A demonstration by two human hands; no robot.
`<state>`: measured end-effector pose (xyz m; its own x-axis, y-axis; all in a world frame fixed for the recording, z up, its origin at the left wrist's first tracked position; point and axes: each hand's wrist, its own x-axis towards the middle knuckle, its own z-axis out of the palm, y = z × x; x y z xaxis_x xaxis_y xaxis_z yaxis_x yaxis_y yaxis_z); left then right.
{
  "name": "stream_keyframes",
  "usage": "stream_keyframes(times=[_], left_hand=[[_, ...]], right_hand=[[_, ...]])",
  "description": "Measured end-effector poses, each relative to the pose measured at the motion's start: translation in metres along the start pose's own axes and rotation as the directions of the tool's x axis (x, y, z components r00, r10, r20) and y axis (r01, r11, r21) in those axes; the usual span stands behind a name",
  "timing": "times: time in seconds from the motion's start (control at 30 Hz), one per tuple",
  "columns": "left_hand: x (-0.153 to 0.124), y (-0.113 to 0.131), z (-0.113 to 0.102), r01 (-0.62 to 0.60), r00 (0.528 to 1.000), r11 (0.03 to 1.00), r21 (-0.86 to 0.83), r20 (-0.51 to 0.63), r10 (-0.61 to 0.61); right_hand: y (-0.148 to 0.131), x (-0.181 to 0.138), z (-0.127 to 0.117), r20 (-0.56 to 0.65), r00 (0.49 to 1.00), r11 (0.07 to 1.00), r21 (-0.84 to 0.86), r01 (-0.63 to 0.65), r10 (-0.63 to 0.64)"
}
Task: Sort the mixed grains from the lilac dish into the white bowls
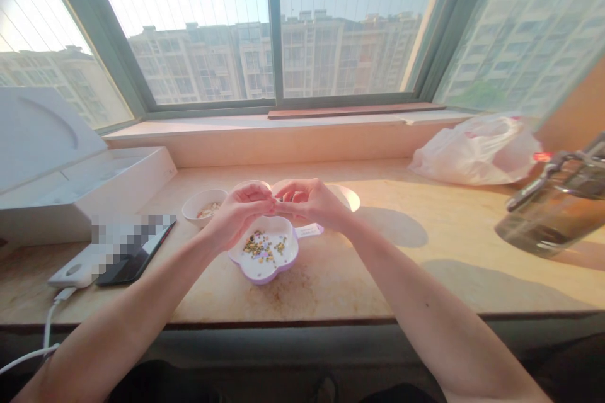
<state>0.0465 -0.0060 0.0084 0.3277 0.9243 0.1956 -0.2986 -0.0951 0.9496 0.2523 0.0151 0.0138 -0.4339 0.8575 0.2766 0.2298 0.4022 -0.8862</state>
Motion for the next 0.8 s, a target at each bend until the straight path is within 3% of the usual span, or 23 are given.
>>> stream_keyframes(times=[0.13,0.23,0.33,0.47,0.53,0.6,0.7,0.73,0.8], left_hand=[[0.002,-0.004,-0.002,-0.007,0.999,0.997,0.071,-0.042,0.010],[0.002,-0.005,-0.004,-0.014,0.999,0.993,0.115,-0.047,0.019],[0.003,-0.006,-0.005,0.006,0.999,0.993,0.121,-0.053,0.000],[0.004,-0.008,-0.006,0.031,0.997,0.991,0.127,-0.067,-0.023],[0.004,-0.010,-0.007,0.037,0.997,0.972,0.231,-0.067,-0.022],[0.004,-0.013,-0.009,0.012,1.000,0.878,0.478,-0.020,-0.003],[0.001,-0.018,-0.010,-0.187,0.973,0.497,0.847,0.228,-0.023],[0.000,-0.019,-0.010,-0.275,0.944,0.380,0.883,0.323,-0.067],[-0.002,-0.022,-0.008,-0.405,0.881,0.257,0.877,0.450,-0.147]], right_hand=[[0.000,0.000,0.014,0.040,0.999,0.992,0.125,-0.032,0.027],[0.003,0.001,0.017,0.040,0.999,0.992,0.120,-0.037,0.033],[0.009,0.002,0.018,0.000,1.000,0.999,0.044,-0.021,0.021],[0.014,0.005,0.015,-0.084,0.985,0.981,-0.139,0.135,-0.148],[0.014,0.006,0.012,-0.100,0.976,0.966,-0.195,0.172,-0.194],[0.014,0.006,0.007,-0.135,0.970,0.956,-0.242,0.166,-0.202],[0.013,0.005,0.000,-0.217,0.955,0.943,-0.307,0.131,-0.203],[0.013,0.005,-0.002,-0.235,0.950,0.940,-0.316,0.125,-0.205],[0.012,0.004,-0.005,-0.253,0.943,0.937,-0.324,0.128,-0.217]])
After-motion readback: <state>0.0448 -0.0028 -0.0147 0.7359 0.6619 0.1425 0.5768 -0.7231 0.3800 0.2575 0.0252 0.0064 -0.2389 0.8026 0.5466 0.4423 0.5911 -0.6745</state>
